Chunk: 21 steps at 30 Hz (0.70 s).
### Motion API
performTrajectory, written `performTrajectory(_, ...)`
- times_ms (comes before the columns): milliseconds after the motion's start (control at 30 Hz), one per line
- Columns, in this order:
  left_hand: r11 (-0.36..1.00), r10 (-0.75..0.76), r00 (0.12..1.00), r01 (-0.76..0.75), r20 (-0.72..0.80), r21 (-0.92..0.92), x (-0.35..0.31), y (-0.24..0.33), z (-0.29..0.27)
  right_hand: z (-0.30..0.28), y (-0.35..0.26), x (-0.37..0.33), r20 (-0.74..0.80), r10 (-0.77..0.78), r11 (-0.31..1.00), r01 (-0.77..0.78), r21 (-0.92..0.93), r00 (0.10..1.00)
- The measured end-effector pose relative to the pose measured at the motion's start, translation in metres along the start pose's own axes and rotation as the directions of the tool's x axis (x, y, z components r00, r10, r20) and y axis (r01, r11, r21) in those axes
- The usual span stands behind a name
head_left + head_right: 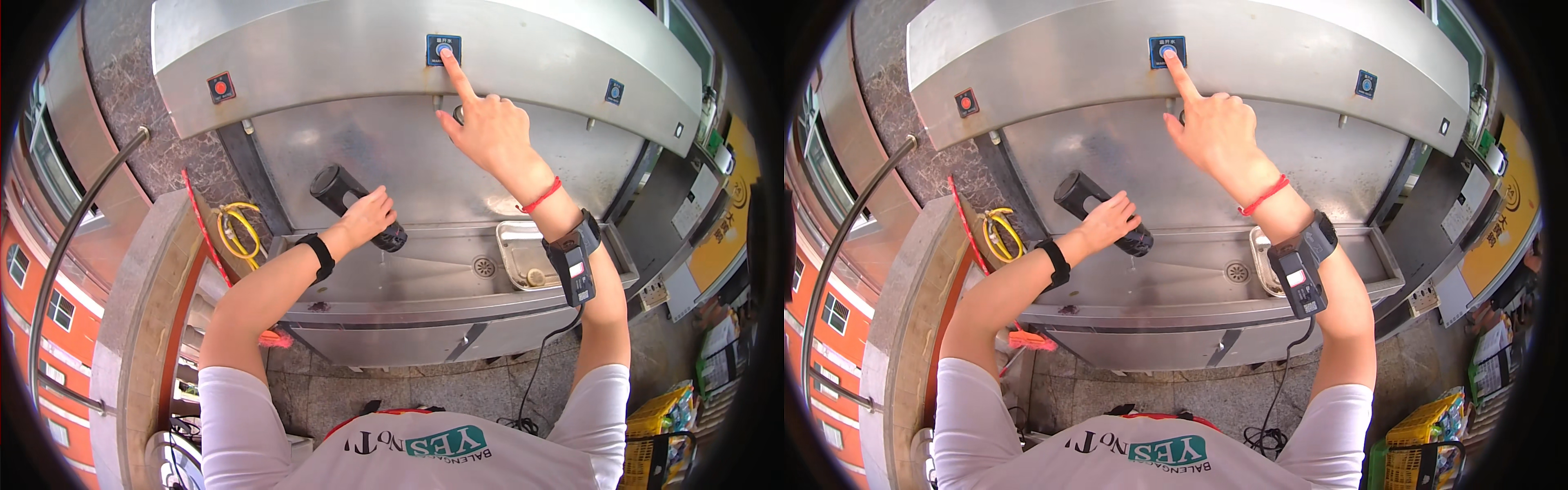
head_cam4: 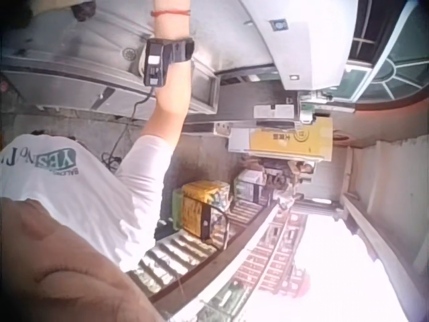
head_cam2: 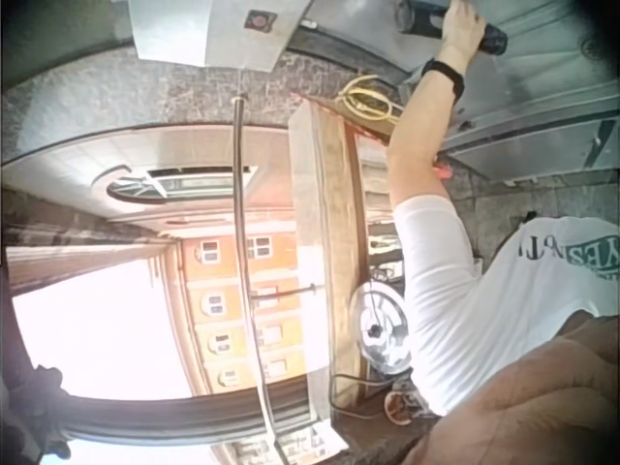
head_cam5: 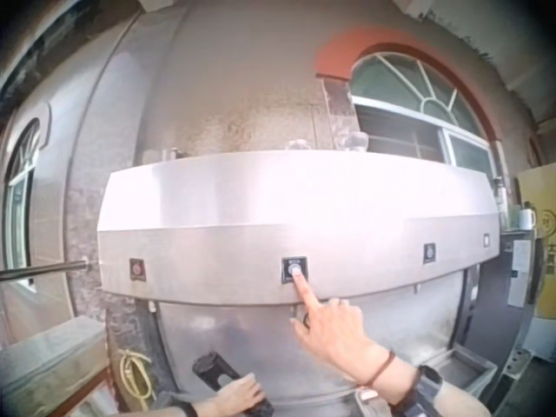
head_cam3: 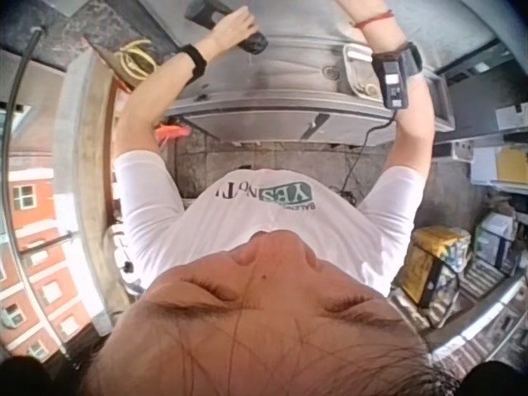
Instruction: The recorder washes their hands and fills a water bottle at a public water dispenser.
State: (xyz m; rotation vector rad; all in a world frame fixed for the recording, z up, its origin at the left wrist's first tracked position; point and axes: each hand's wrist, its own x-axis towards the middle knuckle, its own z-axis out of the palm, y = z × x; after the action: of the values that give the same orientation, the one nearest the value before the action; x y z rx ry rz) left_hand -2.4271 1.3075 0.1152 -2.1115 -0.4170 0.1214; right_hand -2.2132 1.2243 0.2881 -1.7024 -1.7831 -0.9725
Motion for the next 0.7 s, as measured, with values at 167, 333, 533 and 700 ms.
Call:
performTrajectory(167, 0.997, -0.054, 0.998, 0.056, 0.045, -0.05, 0.009, 0.002, -0.004, -0.004, 0.0, -0.001, 0.11, 0.026, 0.996, -0.035, 0.084, 0.994)
performTrajectory(333, 0.989, -0.093, 0.993, 0.1, 0.07, -0.112, 0.02, 0.013, -0.008, 0.003, 0.012, -0.019, -0.031, -0.003, 0.966, 0.011, 0.259, 1.0)
performTrajectory(533, 0.968, -0.055, 0.961, 0.118, 0.272, -0.223, 0.042, 0.026, -0.015, 0.016, 0.025, -0.053, 0.111, -0.013, 0.967, -0.016, 0.253, 0.994)
performTrajectory(700, 0.84, -0.096, 0.928, 0.269, 0.36, -0.471, 0.046, 0.028, -0.025, 0.026, 0.032, -0.078, 0.246, 0.005, 0.964, -0.069, 0.256, 0.969)
